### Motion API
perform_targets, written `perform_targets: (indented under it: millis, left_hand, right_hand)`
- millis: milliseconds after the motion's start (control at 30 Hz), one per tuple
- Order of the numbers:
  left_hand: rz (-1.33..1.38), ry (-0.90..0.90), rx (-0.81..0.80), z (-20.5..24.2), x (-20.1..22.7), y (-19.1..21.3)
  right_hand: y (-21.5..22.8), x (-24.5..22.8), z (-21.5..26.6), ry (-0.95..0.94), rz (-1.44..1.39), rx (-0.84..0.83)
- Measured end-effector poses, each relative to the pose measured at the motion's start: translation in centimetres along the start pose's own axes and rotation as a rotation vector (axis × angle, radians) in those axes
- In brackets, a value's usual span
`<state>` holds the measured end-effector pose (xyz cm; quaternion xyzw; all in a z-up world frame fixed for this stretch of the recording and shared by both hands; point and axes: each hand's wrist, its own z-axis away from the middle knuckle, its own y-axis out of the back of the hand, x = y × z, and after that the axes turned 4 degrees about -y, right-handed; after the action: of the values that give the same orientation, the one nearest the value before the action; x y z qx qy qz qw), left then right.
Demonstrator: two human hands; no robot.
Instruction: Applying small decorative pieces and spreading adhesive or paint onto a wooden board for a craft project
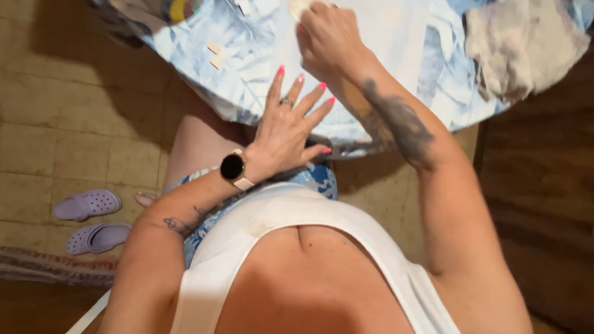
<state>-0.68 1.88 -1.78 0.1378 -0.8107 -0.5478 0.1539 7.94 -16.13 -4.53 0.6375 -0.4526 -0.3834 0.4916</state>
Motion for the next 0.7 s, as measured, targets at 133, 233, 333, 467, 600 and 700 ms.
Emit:
perform_targets:
  millis: [133, 233, 333, 467, 600, 700]
  left_hand:
    - [0.002, 0.022, 0.01, 0.2, 0.0, -0.1]
    - [-0.02, 0.034, -0.019, 0.2, 0.0, -0.1]
    - [0.113, 0.046, -0.023, 0.0, 0.1, 0.3]
    - [0.104, 0.028, -0.012, 0.0, 0.5, 0.5]
    - [0.068, 0.037, -0.013, -0.1, 0.4, 0.2]
    - [0.076, 0.051, -0.006, 0.1, 0.5, 0.1]
  right_hand:
    - [-0.3, 0.2, -2.8, 0.063, 0.022, -0.014]
    - [5.1, -1.6, 2.6, -0.06, -0.039, -0.281]
    - [6.3, -1.1, 9.7, -0.04, 0.042, -0.213]
    - [4.3, -0.5, 9.6, -0.056, 0.062, -0.116]
    - [1.9, -0.5, 1.8, 0.006, 0.039, 0.016]
    - [-1.4, 0.8, -2.1, 0.04, 0.057, 0.078]
